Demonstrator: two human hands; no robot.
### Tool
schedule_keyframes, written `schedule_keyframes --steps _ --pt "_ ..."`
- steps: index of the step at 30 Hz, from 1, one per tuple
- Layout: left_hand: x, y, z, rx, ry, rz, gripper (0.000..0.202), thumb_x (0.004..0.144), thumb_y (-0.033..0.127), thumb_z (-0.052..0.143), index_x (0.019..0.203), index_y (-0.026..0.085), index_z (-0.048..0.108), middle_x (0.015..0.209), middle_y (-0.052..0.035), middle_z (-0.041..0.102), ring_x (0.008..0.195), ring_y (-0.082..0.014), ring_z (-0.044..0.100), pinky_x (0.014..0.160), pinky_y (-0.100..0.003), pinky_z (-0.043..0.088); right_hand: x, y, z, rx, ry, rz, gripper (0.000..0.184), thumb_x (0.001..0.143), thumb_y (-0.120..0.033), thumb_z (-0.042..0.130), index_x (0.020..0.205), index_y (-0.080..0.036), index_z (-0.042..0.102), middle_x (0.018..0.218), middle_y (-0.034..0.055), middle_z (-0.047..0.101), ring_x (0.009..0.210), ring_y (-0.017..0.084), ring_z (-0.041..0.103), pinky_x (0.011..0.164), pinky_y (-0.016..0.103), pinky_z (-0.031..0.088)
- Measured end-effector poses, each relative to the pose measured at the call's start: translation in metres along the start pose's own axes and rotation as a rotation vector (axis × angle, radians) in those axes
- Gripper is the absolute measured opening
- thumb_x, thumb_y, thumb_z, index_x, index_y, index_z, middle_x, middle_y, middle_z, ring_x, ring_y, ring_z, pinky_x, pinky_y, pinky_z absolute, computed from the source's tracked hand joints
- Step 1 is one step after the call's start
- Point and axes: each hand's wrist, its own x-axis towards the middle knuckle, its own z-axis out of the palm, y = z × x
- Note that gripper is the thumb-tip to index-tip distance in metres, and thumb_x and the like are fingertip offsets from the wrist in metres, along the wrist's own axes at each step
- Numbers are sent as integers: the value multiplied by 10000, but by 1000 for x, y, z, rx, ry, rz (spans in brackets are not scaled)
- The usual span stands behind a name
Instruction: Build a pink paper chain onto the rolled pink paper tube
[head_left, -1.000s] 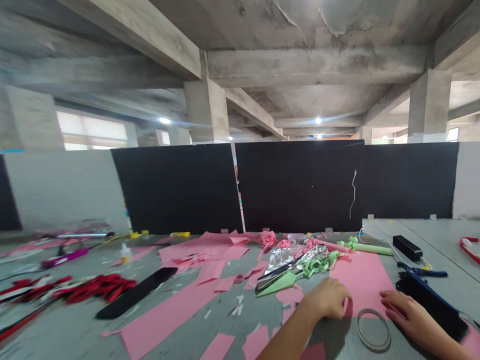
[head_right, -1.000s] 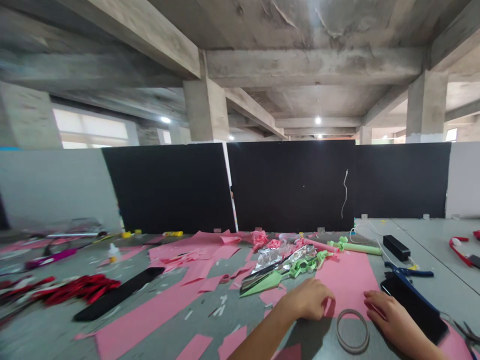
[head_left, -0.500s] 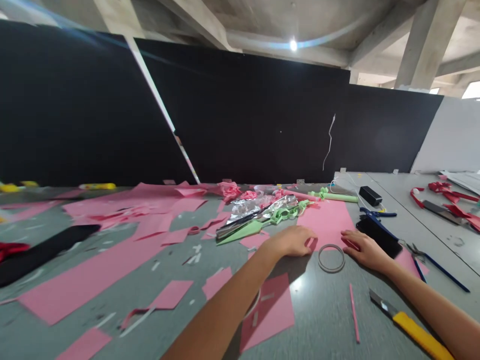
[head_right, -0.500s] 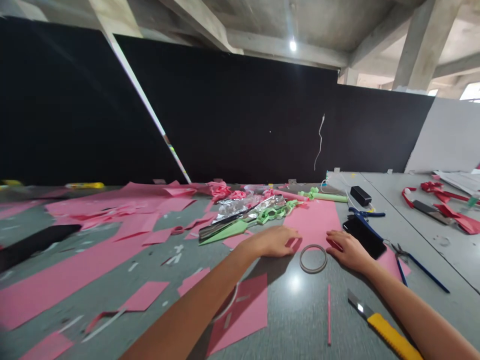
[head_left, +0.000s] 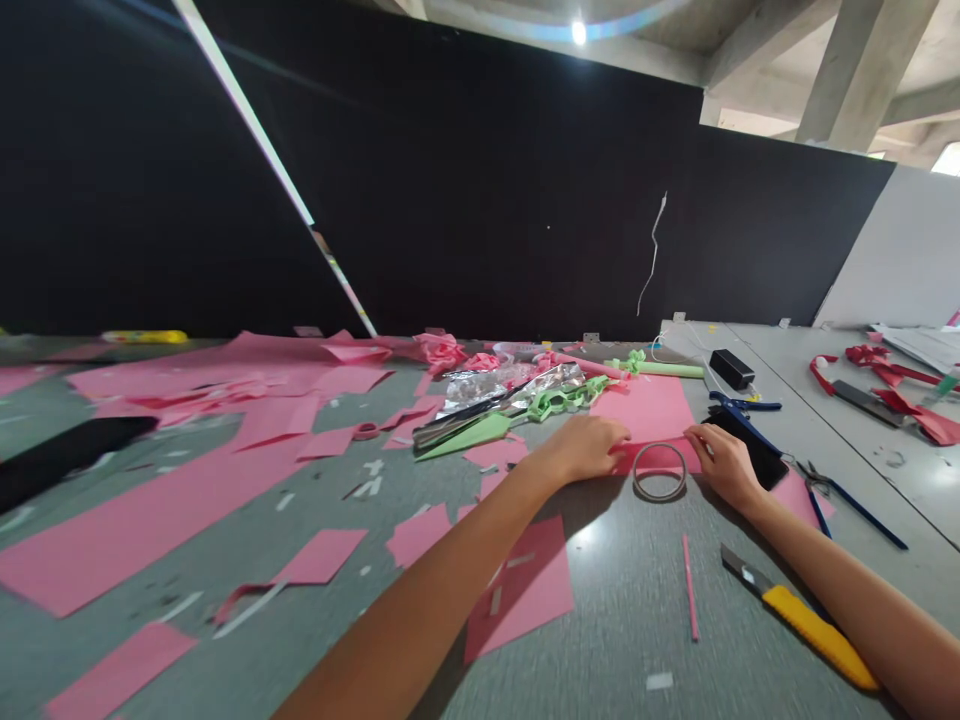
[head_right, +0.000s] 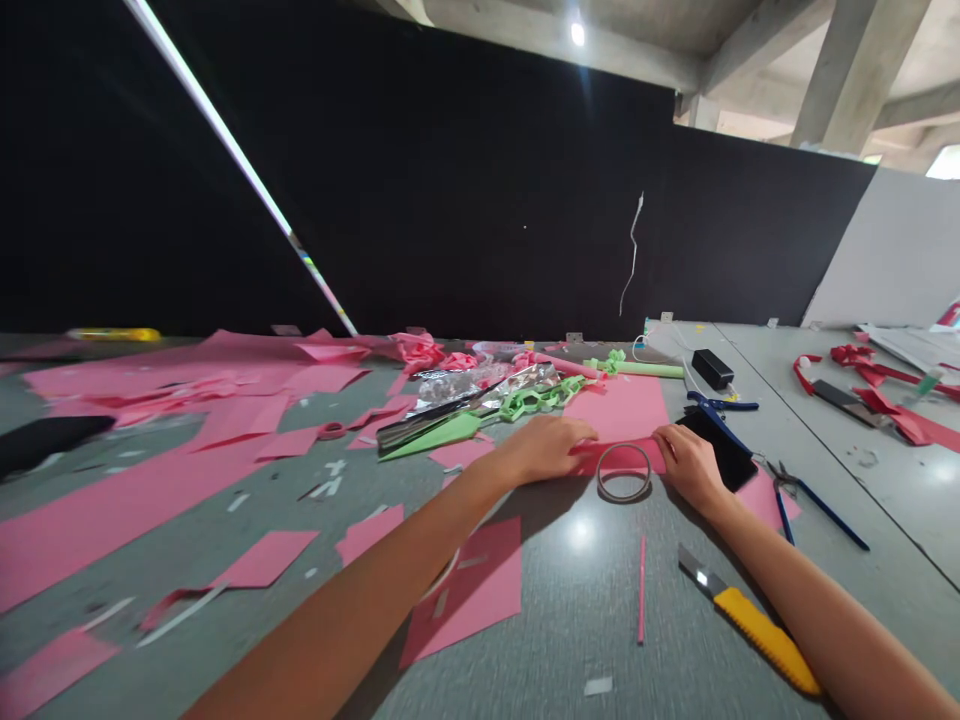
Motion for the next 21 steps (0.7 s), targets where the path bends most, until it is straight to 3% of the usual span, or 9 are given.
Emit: schedule_keyframes --steps 3,7,9,14,17,21 --pt "4 3 -3 32 67 -48 254 999 157 573 1009 208 821 1076 -92 850 985 -273 788 843 -334 546 3 -3 0 46 123 55 289 1110 -392 524 1114 -247 774 1103 99 824 1019 285 773 924 416 602" --pt "2 2 -16 55 245 -165 291 1009 141 570 1116 232 825 1089 -69 859 978 -253 800 862 -319 565 2 -10 -2 104 303 130 347 1108 -382 498 1385 -263 671 1493 128 695 1338 304 673 984 448 622" --pt "-4 -2 -31 73 368 -246 309 1034 158 550 1177 236 812 1148 -74 855 1023 -253 802 883 -316 566 1 -11 -2 129 350 153 380 1097 -366 500 1435 -258 637 1566 142 637 1390 308 638 966 449 637" --pt "-30 -9 -90 158 670 -432 332 1077 230 490 1178 191 804 1084 -114 863 972 -287 816 818 -328 565 0 -8 5 179 308 159 330 1036 -315 557 1314 -244 720 1472 142 709 1306 310 701 924 441 659" --pt "-53 8 -121 233 877 -329 288 1066 269 539 1096 199 817 999 -83 867 880 -267 819 745 -315 574 2 -8 8 190 276 149 286 1000 -292 582 1216 -253 766 1370 124 769 1236 304 735 926 444 660" --pt "-89 56 -143 417 939 -138 267 1098 257 532 1113 215 796 996 -49 862 836 -236 821 680 -310 577 2 -10 1 209 228 137 232 970 -315 620 1105 -252 797 1246 116 815 1167 304 754 936 453 651"
